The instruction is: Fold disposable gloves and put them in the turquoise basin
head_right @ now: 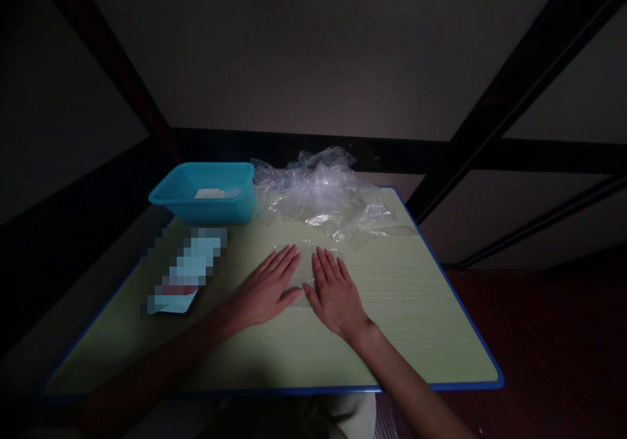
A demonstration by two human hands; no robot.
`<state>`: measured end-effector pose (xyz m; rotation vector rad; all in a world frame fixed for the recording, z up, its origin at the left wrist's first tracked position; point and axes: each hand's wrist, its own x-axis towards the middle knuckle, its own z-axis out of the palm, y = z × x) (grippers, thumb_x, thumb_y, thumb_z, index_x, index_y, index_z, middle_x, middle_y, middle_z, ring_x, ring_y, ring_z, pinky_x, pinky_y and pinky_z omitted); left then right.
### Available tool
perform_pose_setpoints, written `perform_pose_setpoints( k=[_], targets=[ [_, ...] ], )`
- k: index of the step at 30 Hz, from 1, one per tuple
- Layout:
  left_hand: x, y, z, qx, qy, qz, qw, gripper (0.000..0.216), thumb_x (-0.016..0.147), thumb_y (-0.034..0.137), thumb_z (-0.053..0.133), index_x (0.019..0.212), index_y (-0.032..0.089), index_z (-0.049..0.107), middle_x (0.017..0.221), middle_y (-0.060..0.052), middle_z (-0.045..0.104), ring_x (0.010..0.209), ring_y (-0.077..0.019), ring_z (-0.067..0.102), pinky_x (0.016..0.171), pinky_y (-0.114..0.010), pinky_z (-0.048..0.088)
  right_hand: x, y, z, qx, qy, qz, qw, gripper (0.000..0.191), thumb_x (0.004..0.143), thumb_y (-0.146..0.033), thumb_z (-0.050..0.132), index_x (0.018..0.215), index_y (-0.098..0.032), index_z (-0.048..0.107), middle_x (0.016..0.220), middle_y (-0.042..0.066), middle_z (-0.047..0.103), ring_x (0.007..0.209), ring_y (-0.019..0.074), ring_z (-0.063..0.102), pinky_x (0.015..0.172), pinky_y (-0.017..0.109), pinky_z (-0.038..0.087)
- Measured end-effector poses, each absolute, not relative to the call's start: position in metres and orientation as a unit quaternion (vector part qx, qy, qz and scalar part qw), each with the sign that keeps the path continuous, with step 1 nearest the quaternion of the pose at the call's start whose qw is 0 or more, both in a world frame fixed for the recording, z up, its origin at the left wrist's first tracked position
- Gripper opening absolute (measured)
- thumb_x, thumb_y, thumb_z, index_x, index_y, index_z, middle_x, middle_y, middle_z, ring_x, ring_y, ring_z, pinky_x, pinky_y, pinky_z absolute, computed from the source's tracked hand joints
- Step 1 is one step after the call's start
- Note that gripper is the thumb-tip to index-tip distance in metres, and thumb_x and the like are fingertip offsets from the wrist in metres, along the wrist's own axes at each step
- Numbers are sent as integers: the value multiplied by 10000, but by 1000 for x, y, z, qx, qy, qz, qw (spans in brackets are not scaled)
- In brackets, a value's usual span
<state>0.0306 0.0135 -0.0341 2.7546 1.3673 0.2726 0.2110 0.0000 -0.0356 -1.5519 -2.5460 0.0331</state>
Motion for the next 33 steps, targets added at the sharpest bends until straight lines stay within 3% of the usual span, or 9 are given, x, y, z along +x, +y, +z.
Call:
perform_pose_setpoints(
  k=[13,16,18,20,22,24,28,33],
  targets=[
    [26,16,-35,895,433,94,50,646,890,476,404,1373,56,312,1474,-211,245,1384,-312,150,1096,-488,222,217,1,-36,-505,-858,22,93,616,930,-446,308,1401,-49,305,1461,184,280,1356,295,243,1069,521,262],
    [13,14,-27,902,398,135,97,612,890,390,450,1379,58,291,1481,-218,222,1390,-289,139,1095,-458,251,231,-3,-17,-453,-884,24,115,571,930,-443,340,1392,-108,332,1435,163,364,1334,270,312,1048,510,308],
    [2,10,-20,906,366,166,132,511,892,292,457,1353,99,349,1460,-188,299,1368,-252,240,1076,-413,310,241,-8,-2,-386,-915,15,118,435,932,-391,382,1280,-152,489,1300,127,542,1241,244,453,1024,466,359],
    [-8,4,-16,910,338,182,158,376,885,212,452,1257,160,475,1366,-143,454,1268,-225,411,1017,-390,390,248,-14,10,-329,-939,-5,97,286,934,-300,408,1073,-175,624,1055,86,669,1017,212,599,913,408,456],
    [-14,-1,-15,913,321,187,169,284,878,167,448,1137,184,563,1219,-111,575,1133,-210,523,946,-379,445,250,-19,17,-301,-951,-37,67,237,923,-209,422,905,-178,656,869,55,679,825,192,622,774,362,498],
    [-17,-5,-15,914,314,188,175,242,871,142,452,1066,178,591,1095,-96,622,1033,-200,563,889,-359,472,249,-22,19,-291,-953,-71,38,234,903,-145,430,821,-180,646,791,39,662,754,186,608,708,339,490],
    [-16,-6,-19,918,303,180,184,166,840,120,501,966,154,605,983,-81,616,925,-187,567,817,-316,479,245,-22,12,-285,-953,-96,22,230,872,-78,442,786,-181,629,756,18,655,745,170,617,852,369,449],
    [-16,-4,-24,915,305,183,191,166,802,105,561,960,149,588,998,-74,578,936,-185,541,838,-298,448,246,-21,3,-302,-949,-82,18,204,841,-40,469,841,-167,629,822,23,666,776,169,640,980,412,388]
  ],
)
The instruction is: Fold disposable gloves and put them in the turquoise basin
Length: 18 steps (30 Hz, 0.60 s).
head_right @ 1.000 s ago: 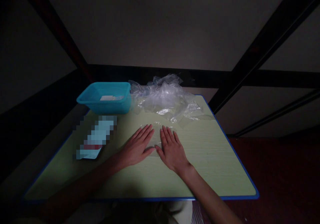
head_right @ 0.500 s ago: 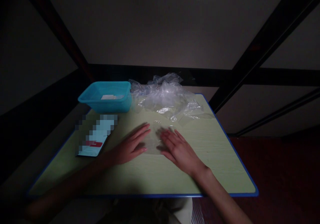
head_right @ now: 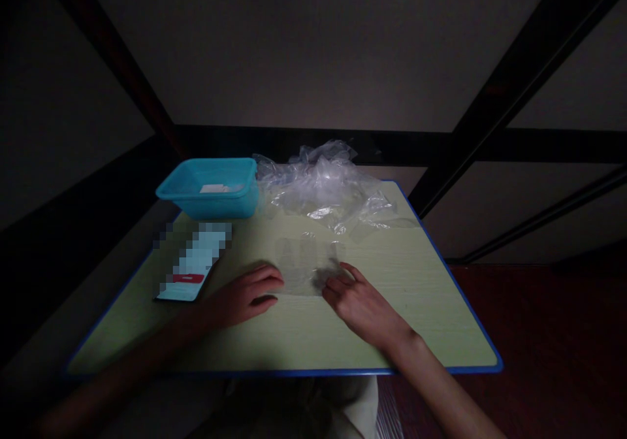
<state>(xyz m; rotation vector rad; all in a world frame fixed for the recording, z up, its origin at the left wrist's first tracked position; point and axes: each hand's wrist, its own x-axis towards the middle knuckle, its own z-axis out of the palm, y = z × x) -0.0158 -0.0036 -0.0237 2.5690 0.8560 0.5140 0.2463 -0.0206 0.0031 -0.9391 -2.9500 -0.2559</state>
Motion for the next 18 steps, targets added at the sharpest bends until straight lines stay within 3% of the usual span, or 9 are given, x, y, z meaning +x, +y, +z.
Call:
perform_pose_setpoints(
  k=[8,18],
  targets=[
    [-15,-4,-31,905,307,220,193,209,777,100,585,981,145,573,1001,-71,558,941,-179,527,840,-287,445,249,-24,-3,-316,-945,-56,66,306,835,4,402,978,-140,632,946,81,670,875,185,644,989,427,412],
    [-9,-6,-32,902,311,272,124,106,757,123,613,863,128,604,897,-82,617,851,-184,565,767,-295,487,258,-20,-26,-361,-894,15,266,249,911,-176,415,876,-142,659,889,114,684,896,223,641,810,394,552]
  ],
)
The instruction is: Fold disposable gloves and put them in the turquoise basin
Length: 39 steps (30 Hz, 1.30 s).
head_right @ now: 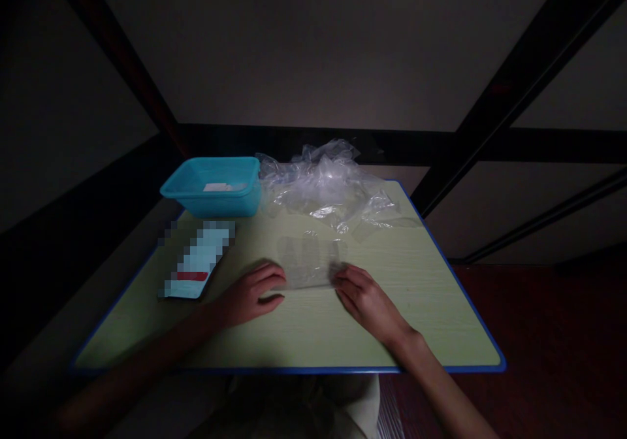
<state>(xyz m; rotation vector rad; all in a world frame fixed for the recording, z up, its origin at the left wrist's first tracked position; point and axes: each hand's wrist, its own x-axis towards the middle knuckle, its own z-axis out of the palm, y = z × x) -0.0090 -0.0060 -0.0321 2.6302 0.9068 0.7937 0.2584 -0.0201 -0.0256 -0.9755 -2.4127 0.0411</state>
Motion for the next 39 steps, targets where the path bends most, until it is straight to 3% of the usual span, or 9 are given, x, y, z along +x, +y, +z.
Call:
perform_pose_setpoints(
  k=[4,9,17,21,29,35,39],
  targets=[
    [-9,-6,-32,904,306,291,70,53,794,125,575,828,134,614,842,-77,659,795,-179,591,724,-296,502,260,-20,-23,-388,-874,50,288,247,912,-219,431,837,-166,661,892,106,690,870,219,650,760,388,562],
    [-12,-1,-30,889,321,322,61,146,831,99,497,769,147,621,806,-70,694,755,-168,632,701,-297,519,261,-21,-12,-400,-858,74,314,239,912,-238,442,828,-158,651,876,109,695,826,208,659,719,359,556],
    [-15,-5,13,839,390,298,234,135,820,169,504,823,178,639,953,-54,721,888,-171,671,815,-303,509,265,-27,24,-401,-842,158,325,148,897,-185,472,864,-176,615,828,55,684,764,159,652,669,275,527],
    [-17,-15,45,817,402,281,304,146,811,198,512,803,176,656,908,-44,731,869,-175,673,800,-288,505,266,-39,48,-401,-835,159,341,128,886,-168,482,865,-188,607,816,44,680,738,147,650,639,250,525],
    [-19,-28,75,685,402,311,522,187,745,367,584,686,190,597,705,-34,710,582,-177,663,519,-275,509,260,-54,87,-455,-752,228,420,135,828,-319,576,731,-257,648,665,22,667,580,163,620,501,268,510],
    [-12,2,49,579,466,294,601,294,620,431,646,639,183,488,532,29,606,464,-124,602,443,-207,458,253,-22,56,-498,-646,390,428,222,731,-398,647,718,-177,650,532,-7,582,474,111,519,448,228,434],
    [-7,23,17,570,529,241,581,194,644,333,594,625,167,496,491,59,529,476,-103,586,463,-199,483,249,2,8,-510,-621,448,390,313,701,-473,611,678,-161,594,510,-24,535,445,94,472,444,231,400]
  ],
)
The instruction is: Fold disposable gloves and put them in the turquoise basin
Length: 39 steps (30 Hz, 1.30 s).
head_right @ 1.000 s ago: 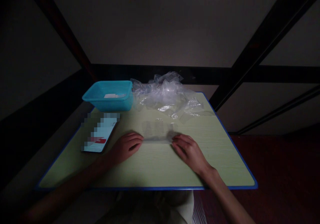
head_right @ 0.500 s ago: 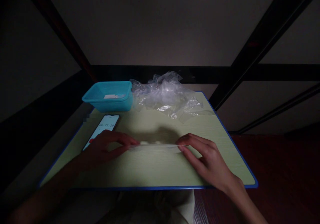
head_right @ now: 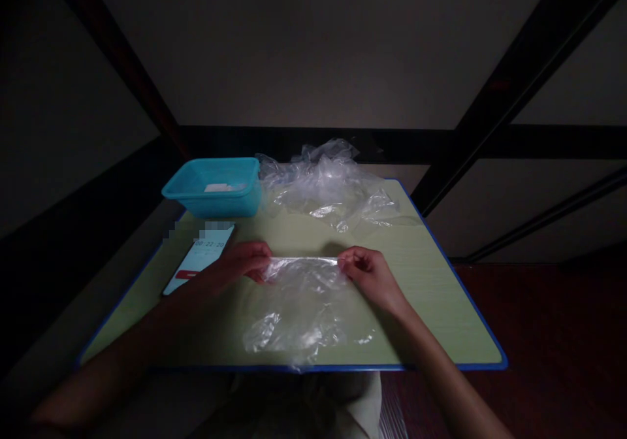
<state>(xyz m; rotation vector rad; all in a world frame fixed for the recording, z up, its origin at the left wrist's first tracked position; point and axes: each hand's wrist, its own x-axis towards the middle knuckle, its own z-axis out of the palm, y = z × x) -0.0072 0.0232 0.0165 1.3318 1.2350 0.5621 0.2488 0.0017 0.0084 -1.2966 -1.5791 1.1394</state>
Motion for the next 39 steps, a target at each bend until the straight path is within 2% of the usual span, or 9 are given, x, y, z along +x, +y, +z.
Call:
perform_pose_setpoints(
  k=[5,11,15,18,21,24,29,35,39],
  targets=[
    [-3,36,-7,587,556,210,549,77,698,204,514,642,156,492,489,51,520,478,-110,606,456,-190,484,243,15,-25,-511,-634,452,363,312,698,-472,570,645,-166,544,502,-19,532,406,96,465,407,238,401],
    [1,44,-11,659,574,212,437,116,729,111,442,628,167,456,516,41,500,504,-137,607,498,-240,496,245,20,-28,-531,-665,383,360,225,748,-377,528,771,-158,573,608,20,585,479,137,539,457,276,450],
    [6,33,-7,717,573,266,295,113,740,75,460,769,167,518,875,-62,611,957,-225,584,843,-395,488,245,12,-20,-540,-712,267,360,180,792,-271,502,873,-163,620,875,105,638,789,222,611,723,391,502],
    [14,17,-9,821,497,243,141,203,782,93,470,957,136,563,1164,-141,568,1142,-273,496,967,-458,420,240,1,-16,-486,-812,155,285,297,881,-232,400,1068,-152,616,1088,140,635,1006,248,592,874,442,480],
    [21,4,-17,889,413,191,54,347,837,142,441,1171,74,505,1353,-183,453,1284,-274,385,1050,-428,360,235,-7,-17,-435,-874,92,198,407,918,-260,376,1293,-142,483,1313,144,528,1211,252,485,995,499,397],
    [23,-3,-26,908,389,144,51,462,869,204,419,1295,26,396,1426,-205,356,1351,-270,279,1092,-410,306,234,-10,-23,-419,-896,70,134,501,936,-326,356,1391,-114,342,1411,153,401,1312,255,357,1051,551,294],
    [19,-2,-33,910,392,113,76,515,905,276,367,1352,29,300,1448,-224,297,1374,-251,213,1087,-414,299,237,-10,-30,-424,-897,77,96,592,939,-409,339,1442,-130,199,1442,158,324,1334,264,303,1053,583,254],
    [20,-2,-36,906,403,103,78,536,910,309,374,1366,45,272,1460,-215,276,1380,-246,186,1104,-405,260,238,-10,-33,-426,-897,73,94,614,938,-436,325,1451,-149,149,1452,151,303,1334,265,300,1047,596,249],
    [21,-1,-37,907,404,91,79,541,915,330,373,1358,31,290,1460,-221,268,1380,-261,181,1108,-422,247,239,-9,-35,-426,-899,59,82,613,940,-460,291,1436,-110,212,1456,162,281,1343,263,282,1055,580,246]
  ],
)
